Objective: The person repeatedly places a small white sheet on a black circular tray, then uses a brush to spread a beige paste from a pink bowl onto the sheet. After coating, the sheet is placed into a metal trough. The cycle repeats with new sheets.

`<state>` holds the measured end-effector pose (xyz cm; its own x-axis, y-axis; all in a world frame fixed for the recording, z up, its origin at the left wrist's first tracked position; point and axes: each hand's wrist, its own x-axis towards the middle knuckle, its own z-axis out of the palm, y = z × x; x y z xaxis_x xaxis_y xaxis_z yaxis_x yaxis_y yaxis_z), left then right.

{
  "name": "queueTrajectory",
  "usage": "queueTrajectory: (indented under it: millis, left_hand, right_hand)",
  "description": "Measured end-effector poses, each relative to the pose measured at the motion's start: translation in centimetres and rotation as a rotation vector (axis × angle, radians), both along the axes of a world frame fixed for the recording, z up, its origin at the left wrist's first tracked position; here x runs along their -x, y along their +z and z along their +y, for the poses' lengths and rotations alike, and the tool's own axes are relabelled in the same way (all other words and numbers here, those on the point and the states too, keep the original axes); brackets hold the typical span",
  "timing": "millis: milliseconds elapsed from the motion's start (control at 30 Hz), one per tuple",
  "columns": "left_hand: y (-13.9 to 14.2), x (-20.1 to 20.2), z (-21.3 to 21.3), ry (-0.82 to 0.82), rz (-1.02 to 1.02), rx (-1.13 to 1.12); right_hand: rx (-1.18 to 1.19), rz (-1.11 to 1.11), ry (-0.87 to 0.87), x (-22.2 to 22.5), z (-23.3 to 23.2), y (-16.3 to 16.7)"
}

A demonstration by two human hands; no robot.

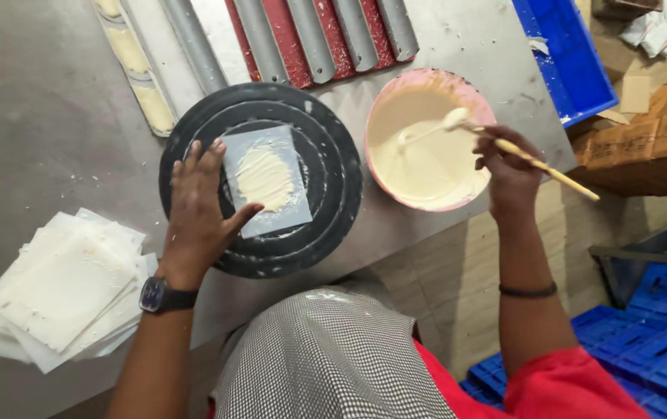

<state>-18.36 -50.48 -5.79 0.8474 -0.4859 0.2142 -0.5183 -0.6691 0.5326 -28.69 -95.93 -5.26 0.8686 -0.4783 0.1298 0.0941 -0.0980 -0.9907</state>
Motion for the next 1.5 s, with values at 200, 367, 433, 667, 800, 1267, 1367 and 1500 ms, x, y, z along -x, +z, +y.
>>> queueTrajectory:
  millis: [200, 367, 433, 667, 800, 1267, 1367, 1500]
  left_hand:
    - [-0.4, 0.8, -0.4, 0.035, 0.033, -0.084]
    - [-0.5, 1.4, -0.5, 0.057, 0.084, -0.149]
    - [-0.5, 1.6, -0.8, 0.089, 0.081, -0.157]
    - [-0.6, 2.5, -1.8, 0.152, 0.062, -0.083]
    - [-0.6, 2.6, -2.0, 0.165, 0.112, -0.074]
    - [-1.1, 2.6, -2.0, 0.151, 0.091, -0.088]
    - [-1.1, 2.6, -2.0, 0.165, 0.132, -0.106]
    - [-1.1, 2.5, -1.8, 0.153, 0.083, -0.092]
  right_hand:
    - [-0.671, 0.004, 0.068, -1.3, 1.3, -1.0]
    - [-0.227, 0.031, 0.379, -5.4, 11.4, -0.4]
    - [-0.009, 0.029, 0.441, -6.8, 16.4, -0.1]
    - [0.766, -0.159, 0.484, -9.9, 23.8, 1.4]
    - [0.639, -0.114, 0.357, -9.9, 23.5, 2.7]
    - [0.805, -0.095, 0.424, -8.5, 21.4, 1.0]
    - [0.779, -0.075, 0.372, -8.0, 21.1, 1.7]
    - [0.711, -0.077, 0.467, -7.5, 21.4, 2.3]
